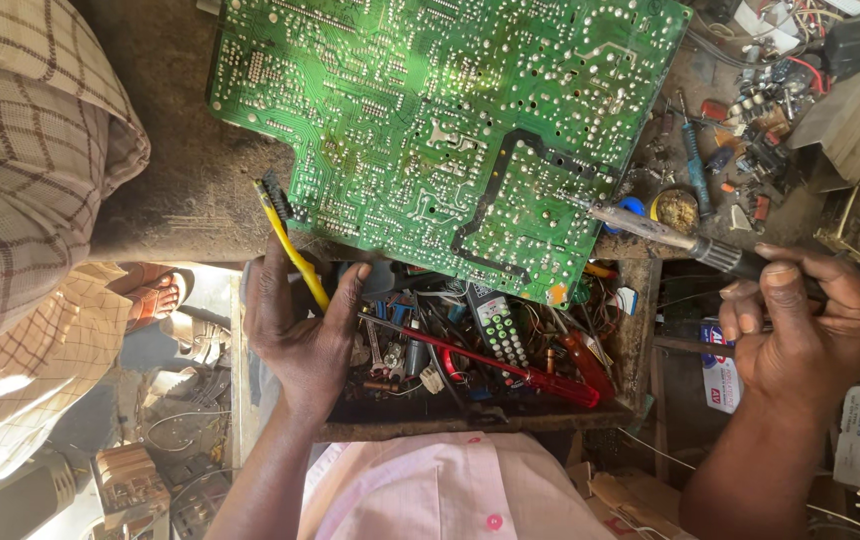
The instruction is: The person holds a green circuit board on a cluttered repair bench and scrubs its surface with a yellow toothbrush while holding a soldering iron in the other hand. They then set the brush aside and use the soldering iron on the board's solder joints, and later use a screwdriver on the board.
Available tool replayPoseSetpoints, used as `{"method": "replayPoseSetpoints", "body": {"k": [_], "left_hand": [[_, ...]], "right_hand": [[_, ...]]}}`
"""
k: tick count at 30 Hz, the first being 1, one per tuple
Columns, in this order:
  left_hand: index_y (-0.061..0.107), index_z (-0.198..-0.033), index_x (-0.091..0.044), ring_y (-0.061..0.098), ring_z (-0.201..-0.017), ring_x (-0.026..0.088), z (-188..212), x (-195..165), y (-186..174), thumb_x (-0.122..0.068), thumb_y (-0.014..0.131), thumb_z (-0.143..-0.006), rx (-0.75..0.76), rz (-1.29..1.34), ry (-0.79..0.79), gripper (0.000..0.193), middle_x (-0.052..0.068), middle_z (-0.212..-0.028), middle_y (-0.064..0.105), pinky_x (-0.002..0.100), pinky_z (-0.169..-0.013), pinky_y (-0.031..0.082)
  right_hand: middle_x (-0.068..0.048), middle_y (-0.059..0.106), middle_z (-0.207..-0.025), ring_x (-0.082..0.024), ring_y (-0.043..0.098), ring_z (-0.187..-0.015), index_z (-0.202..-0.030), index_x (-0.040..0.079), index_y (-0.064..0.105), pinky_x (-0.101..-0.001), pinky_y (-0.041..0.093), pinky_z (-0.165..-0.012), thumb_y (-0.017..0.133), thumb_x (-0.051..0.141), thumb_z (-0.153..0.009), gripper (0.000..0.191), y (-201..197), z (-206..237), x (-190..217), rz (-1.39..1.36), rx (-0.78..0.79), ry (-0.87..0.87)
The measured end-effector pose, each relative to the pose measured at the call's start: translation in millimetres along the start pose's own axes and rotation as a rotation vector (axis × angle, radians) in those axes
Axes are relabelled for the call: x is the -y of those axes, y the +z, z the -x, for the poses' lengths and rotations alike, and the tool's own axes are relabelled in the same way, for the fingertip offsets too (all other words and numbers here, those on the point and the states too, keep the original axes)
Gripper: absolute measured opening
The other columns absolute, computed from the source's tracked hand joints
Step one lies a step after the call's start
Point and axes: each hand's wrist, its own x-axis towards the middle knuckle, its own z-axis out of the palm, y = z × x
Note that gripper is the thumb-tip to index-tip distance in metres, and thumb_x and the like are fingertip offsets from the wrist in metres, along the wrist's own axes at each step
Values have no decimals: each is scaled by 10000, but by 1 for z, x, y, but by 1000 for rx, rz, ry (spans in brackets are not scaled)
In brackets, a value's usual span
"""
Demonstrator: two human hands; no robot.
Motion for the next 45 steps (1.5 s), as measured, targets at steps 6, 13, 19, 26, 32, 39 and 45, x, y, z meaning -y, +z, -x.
{"method": "replayPoseSetpoints", "body": {"k": [6, 13, 19, 26, 32, 39, 45], "left_hand": [[446, -1541, 22, 647, -1138, 160, -3, 1, 2, 73, 814, -948, 2, 55, 60, 699, 66, -1315, 466, 272, -973, 632], [446, -1558, -41, 646, -1125, 148, -4, 5, -1, 17, 858, -923, -19, 7, 37, 760, 73, -1312, 437, 261, -899, 641], [458, -1565, -151, 519, -1195, 189, -7, 7, -4, -58, 947, -910, -46, -189, 201, 823, 86, -1307, 441, 299, -999, 504], [488, -1567, -122, 544, -1163, 195, -10, 4, -2, -82, 960, -888, -49, -242, 189, 828, 107, -1329, 445, 297, -929, 524], [492, -1545, -98, 595, -1151, 161, -14, 3, 0, -60, 915, -906, -33, -108, 148, 767, 119, -1398, 427, 242, -815, 647], [493, -1548, -94, 616, -1120, 151, -16, 3, -2, -77, 921, -910, -25, -138, 176, 769, 121, -1400, 450, 234, -803, 653], [505, -1544, -47, 582, -1185, 214, -16, 0, -5, -100, 828, -990, -46, -465, 303, 644, 156, -1300, 490, 323, -917, 577]], "right_hand": [[-203, 681, -797, -130, 583, -522, -1079, -71, 673, -279, 482, -495, 672, 32, -1125, 114, 4, -7, 6, 50, 4, 0], [-197, 676, -793, -118, 583, -522, -1075, -64, 666, -272, 488, -489, 657, 29, -1115, 102, -1, -11, 5, 55, 24, 13], [-177, 658, -864, -97, 561, -580, -1099, -41, 654, -245, 477, -513, 681, 27, -1116, 76, -10, -28, 12, 60, 57, 82], [-105, 625, -860, -68, 495, -563, -1170, 3, 664, -181, 385, -477, 723, 125, -1040, 188, -11, -53, 35, 408, 82, 200], [-114, 628, -802, -88, 508, -531, -1221, -34, 672, -221, 393, -440, 716, 123, -1051, 235, 4, -23, 53, 682, 62, 176], [-125, 681, -796, -86, 606, -562, -1124, -53, 701, -182, 447, -422, 732, -8, -1022, 116, 22, 33, 32, 597, -67, -55], [-161, 696, -791, -99, 635, -567, -1164, -83, 702, -191, 464, -458, 746, -38, -1068, 115, 34, 64, 8, 609, -99, -99]]}}
